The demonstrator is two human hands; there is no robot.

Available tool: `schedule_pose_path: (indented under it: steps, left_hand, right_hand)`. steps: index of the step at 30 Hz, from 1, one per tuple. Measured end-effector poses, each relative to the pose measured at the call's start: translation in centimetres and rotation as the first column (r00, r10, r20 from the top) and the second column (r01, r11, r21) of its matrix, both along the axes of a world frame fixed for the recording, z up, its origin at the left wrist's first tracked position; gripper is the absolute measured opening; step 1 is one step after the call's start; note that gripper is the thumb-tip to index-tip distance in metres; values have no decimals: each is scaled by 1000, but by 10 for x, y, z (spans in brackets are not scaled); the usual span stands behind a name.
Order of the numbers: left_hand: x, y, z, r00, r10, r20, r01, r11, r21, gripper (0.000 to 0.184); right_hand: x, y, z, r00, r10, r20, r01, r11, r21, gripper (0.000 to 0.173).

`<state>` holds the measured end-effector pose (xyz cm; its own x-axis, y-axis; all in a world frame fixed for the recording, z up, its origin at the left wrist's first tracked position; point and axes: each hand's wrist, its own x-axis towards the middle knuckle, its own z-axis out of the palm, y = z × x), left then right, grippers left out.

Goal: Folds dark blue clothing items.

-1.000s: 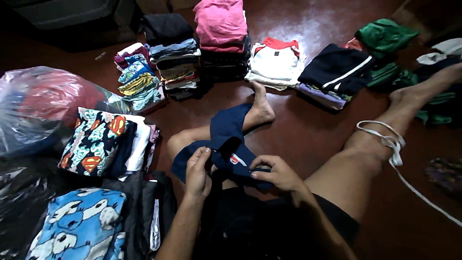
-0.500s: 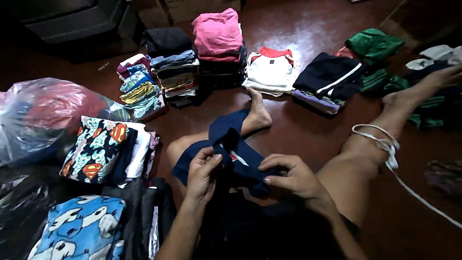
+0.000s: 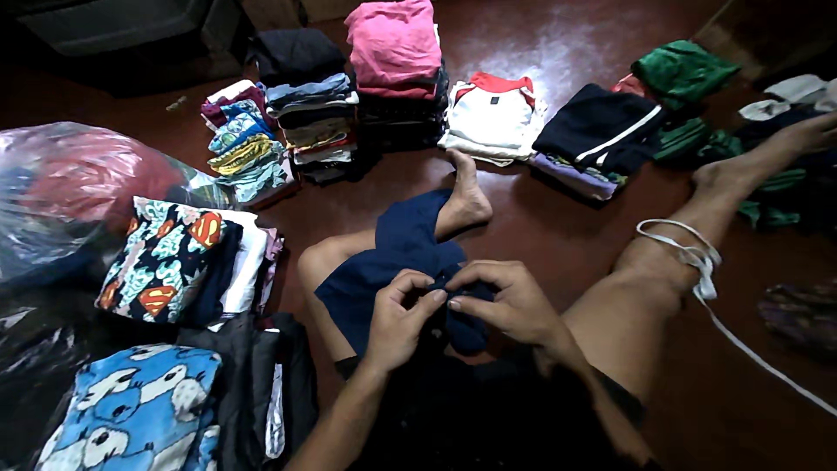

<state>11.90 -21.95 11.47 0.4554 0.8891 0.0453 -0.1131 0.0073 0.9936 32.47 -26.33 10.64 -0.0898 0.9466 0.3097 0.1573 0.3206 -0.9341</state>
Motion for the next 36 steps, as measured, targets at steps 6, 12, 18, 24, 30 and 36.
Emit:
schedule_pose_path:
  steps: [6, 12, 18, 24, 30, 36]
  left_hand:
    - [1, 0, 0, 999, -18, -50, 21, 998, 61, 10]
    - [-2, 2, 7, 977, 4, -211, 45, 973, 226, 10]
    - [-8, 9, 9, 965, -69, -251, 150, 935, 321, 11]
    - [-9, 10, 3, 981, -143, -128, 171, 953, 251, 11]
    - [-11, 12, -5, 988, -102, -115, 129, 958, 257, 11]
    - [-11, 3, -12, 994, -53, -91, 75, 963, 258, 11]
  right_hand:
    - [-10, -4, -6, 990, -130, -50, 134, 987, 84, 13]
    - [-17, -6, -12, 975, -174, -140, 198, 964, 178, 10]
    - [-21, -8, -11, 960, -187, -207, 226, 956, 189, 11]
    - [-30, -9, -15, 943, -219, -252, 279, 932, 233, 11]
    - [-44, -14, -24, 930, -322, -177, 359, 900, 248, 9]
    - [-35, -17, -16, 959, -225, -170, 244, 964, 101, 9]
